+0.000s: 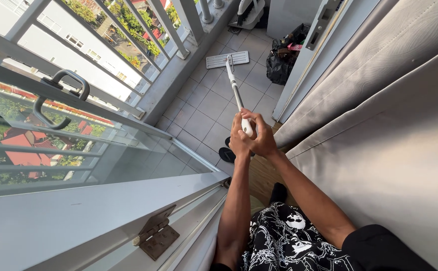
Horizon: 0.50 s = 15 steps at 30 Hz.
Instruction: Assembling and adjusting the handle of a flat mop on a balcony.
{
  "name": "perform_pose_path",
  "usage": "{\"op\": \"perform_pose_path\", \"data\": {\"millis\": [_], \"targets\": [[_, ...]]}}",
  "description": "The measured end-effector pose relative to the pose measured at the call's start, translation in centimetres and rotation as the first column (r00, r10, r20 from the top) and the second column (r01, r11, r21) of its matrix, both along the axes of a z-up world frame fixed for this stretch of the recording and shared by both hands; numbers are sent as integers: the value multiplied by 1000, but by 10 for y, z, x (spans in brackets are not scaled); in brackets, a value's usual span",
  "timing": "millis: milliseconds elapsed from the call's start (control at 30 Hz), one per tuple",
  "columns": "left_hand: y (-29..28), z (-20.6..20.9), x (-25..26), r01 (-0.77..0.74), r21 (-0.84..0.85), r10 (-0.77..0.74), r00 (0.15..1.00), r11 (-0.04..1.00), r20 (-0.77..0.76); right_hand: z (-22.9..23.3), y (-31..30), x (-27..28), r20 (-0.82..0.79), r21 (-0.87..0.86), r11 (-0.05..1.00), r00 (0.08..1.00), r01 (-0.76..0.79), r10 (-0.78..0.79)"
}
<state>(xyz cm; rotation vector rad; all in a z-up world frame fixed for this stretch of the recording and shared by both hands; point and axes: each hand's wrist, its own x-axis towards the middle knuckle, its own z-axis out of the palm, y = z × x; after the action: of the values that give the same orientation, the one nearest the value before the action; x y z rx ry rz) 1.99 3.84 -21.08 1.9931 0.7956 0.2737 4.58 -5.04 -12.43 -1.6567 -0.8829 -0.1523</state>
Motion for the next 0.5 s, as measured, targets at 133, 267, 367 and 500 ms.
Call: {"op": "perform_pose_path", "data": {"millis": [133, 267, 367, 500], "targets": [[-6, 47, 2, 34, 124, -37, 999, 992, 25, 3, -12, -6, -126, -61, 980, 973, 188, -195], [-13, 55, 1, 82, 31, -84, 993, 996, 78, -8, -6, -24, -294, -89, 918, 871, 386, -394], [-15, 52, -3, 80, 20, -82, 994, 997, 75, -10, 2, -42, -373, 42, 889, 833, 456, -410], [-21, 81, -6, 54, 93, -55, 999, 994, -2, -4, 3, -48, -470, 39, 855, 765, 517, -441]]}}
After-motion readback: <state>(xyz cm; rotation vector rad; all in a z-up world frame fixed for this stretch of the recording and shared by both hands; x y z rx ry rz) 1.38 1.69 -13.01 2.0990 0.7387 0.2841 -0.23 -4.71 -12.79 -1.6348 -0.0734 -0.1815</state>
